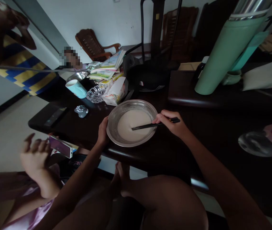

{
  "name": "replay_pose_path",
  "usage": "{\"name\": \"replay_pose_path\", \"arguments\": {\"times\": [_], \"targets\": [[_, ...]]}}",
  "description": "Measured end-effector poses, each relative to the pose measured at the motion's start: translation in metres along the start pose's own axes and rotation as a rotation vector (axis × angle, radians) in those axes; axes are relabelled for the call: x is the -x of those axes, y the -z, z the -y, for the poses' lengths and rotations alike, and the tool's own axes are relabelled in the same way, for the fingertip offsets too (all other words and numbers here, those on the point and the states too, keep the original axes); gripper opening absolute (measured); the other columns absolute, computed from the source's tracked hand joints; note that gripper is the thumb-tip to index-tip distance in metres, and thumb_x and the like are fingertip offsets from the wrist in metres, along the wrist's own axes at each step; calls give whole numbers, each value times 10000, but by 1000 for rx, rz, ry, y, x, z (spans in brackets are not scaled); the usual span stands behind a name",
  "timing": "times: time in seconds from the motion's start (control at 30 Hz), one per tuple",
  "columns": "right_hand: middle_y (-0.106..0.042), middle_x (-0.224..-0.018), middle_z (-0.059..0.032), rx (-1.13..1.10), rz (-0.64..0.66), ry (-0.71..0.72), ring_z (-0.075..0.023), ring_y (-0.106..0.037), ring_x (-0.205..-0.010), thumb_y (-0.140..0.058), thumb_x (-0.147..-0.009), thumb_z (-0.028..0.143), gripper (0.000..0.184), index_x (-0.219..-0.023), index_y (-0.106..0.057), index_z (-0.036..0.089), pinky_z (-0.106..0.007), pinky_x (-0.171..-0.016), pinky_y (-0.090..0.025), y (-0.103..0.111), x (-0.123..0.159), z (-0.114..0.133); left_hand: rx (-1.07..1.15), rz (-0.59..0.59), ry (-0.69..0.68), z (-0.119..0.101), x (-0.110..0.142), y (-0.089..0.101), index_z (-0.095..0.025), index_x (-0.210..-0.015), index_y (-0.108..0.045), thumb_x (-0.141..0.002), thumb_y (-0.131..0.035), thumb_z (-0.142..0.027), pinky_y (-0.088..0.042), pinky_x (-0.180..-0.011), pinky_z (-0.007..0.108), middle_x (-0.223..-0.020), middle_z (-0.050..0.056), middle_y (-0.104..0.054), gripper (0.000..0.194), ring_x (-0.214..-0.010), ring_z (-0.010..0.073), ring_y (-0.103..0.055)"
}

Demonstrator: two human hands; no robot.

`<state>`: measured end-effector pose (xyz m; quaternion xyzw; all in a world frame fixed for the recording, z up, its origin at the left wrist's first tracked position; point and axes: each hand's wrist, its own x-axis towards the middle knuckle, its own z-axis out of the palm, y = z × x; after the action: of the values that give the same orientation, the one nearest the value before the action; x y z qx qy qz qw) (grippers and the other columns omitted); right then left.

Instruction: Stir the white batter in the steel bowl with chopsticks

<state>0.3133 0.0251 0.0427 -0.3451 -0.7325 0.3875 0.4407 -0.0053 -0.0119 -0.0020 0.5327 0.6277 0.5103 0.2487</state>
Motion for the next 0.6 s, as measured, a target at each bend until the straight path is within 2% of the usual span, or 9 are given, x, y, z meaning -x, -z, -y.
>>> {"name": "replay_pose_path", "arguments": {"times": [0.07,0.13,0.27,0.33,0.43,0.5,0.6], "targets": [[-743,-809,-32,44,54,31,-208,-671,-784,-602,-918,426,255,-783,-750,268,-359,-708,-517,-2,0,0,9,-2,-7,0,0,0,-150,-1089,-668,-975,-346,-368,-455,-989,330,-1140,86,-692,405,-1089,220,-598],[-747,-846,-34,108,29,59,-217,-658,-825,-633,-900,414,195,-846,-763,279,-367,-732,-513,-3,0,0,21,-6,-10,1,0,0,-150,-1089,-666,-975,-340,-378,-456,-987,333,-1139,85,-692,414,-1085,222,-599],[-745,-782,-37,67,-67,17,-212,-673,-774,-576,-935,430,314,-722,-724,253,-366,-718,-515,0,0,0,-2,-2,-8,1,0,1,-142,-1098,-661,-981,-334,-380,-444,-1000,331,-1153,94,-687,421,-1090,219,-596],[-740,-768,-35,42,-8,16,-207,-681,-752,-563,-943,426,331,-712,-722,249,-360,-705,-520,0,0,1,-20,6,-8,0,0,1,-140,-1106,-656,-984,-335,-366,-441,-1006,331,-1160,95,-686,411,-1095,214,-593],[-746,-824,-32,102,50,75,-210,-669,-800,-618,-914,399,215,-817,-758,268,-366,-739,-520,-2,0,3,-24,3,-19,1,0,2,-146,-1107,-656,-982,-344,-363,-438,-1008,335,-1169,91,-684,400,-1103,217,-592],[-751,-833,-29,121,-6,76,-211,-664,-820,-629,-907,392,196,-814,-753,272,-371,-762,-516,-2,-1,3,-5,-7,-20,2,0,2,-150,-1099,-662,-979,-346,-383,-440,-1003,329,-1164,87,-686,410,-1100,218,-596],[-746,-767,-27,57,-72,4,-198,-677,-765,-568,-943,399,325,-687,-701,250,-359,-738,-522,-1,-1,1,23,-7,-1,4,-1,0,-155,-1086,-672,-975,-346,-411,-449,-986,320,-1151,77,-692,429,-1084,216,-603]]}}
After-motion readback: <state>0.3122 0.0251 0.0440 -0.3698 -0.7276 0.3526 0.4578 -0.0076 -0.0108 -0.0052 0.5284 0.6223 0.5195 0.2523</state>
